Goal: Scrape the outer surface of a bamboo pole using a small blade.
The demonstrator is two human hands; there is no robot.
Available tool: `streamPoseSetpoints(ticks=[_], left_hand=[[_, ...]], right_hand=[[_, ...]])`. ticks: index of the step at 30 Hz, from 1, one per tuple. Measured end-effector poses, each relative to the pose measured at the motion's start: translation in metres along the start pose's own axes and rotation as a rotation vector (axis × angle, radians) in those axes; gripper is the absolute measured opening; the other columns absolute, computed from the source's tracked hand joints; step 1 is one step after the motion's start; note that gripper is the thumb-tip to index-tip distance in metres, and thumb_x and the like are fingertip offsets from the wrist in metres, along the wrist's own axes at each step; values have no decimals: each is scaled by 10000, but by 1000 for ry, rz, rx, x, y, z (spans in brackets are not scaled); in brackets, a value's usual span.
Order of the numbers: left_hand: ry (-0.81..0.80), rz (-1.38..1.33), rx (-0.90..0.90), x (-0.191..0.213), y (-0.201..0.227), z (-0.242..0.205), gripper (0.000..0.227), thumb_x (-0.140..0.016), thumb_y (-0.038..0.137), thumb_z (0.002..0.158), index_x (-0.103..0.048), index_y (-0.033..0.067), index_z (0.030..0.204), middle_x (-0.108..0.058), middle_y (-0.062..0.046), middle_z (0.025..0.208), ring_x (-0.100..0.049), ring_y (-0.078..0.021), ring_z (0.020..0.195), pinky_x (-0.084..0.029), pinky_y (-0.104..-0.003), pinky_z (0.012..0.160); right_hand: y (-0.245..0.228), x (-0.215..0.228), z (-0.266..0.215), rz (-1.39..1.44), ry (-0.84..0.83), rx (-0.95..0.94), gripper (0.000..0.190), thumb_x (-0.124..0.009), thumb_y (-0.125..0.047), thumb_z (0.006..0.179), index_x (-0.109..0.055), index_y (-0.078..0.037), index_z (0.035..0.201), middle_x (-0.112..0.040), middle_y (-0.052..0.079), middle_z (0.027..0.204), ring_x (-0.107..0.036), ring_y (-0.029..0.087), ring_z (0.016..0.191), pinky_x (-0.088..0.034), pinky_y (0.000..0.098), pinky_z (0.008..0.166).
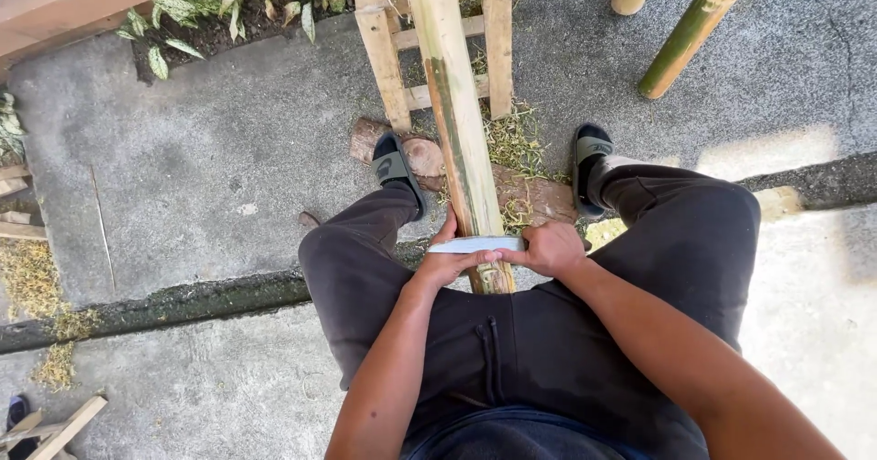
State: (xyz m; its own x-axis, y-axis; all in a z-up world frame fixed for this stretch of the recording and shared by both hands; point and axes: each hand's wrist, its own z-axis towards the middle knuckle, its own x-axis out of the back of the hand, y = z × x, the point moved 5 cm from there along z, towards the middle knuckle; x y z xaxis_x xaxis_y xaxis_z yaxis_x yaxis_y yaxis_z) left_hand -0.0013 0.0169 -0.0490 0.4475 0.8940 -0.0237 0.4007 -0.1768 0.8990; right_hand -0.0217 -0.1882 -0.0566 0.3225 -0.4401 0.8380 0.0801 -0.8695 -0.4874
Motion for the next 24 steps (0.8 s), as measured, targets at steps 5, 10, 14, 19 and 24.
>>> streamPoseSetpoints(ticks=[5,10,14,19,24], left_hand=[[29,166,-22,4,10,0,1294,-949,404,654,-192,46,1640,-630,-152,1403,-644,-208,1238,-516,-326,1045],[49,185,8,3,17,-4,1276,-949,397,631,-218,64,1623,-696,-125,1295,-692,-198,1152,-535,-320,1005],[70,294,-24,5,26,-5,1207,-959,365,658,-279,47,1603,-707,-127,1264,-696,-192,1137,-535,-321,991],[113,259,51,11,3,5,1110,-889,378,708,-285,31,1573,-782,-111,1077,-750,-163,971,-586,-319,882],[258,386,53,26,5,32,523,-863,425,817,-778,-20,1078,-805,-122,928,-743,-181,831,-587,-345,760]], right_hand=[[3,-6,2,2,43,43,769,-597,-826,750,-690,-76,609,-627,161,536,-654,375,546,-535,498,560],[4,-11,2,-11,44,75,762,-605,-826,747,-688,-83,594,-604,153,495,-637,371,501,-528,493,540],[1,-7,4,-2,74,97,765,-605,-824,747,-687,-83,576,-602,149,488,-633,363,480,-520,486,512],[-4,2,13,-2,88,47,800,-569,-849,769,-687,-80,583,-592,148,483,-624,344,460,-518,465,497],[6,4,45,-14,103,-59,826,-543,-868,800,-705,-74,642,-600,152,524,-634,332,491,-515,467,498]])
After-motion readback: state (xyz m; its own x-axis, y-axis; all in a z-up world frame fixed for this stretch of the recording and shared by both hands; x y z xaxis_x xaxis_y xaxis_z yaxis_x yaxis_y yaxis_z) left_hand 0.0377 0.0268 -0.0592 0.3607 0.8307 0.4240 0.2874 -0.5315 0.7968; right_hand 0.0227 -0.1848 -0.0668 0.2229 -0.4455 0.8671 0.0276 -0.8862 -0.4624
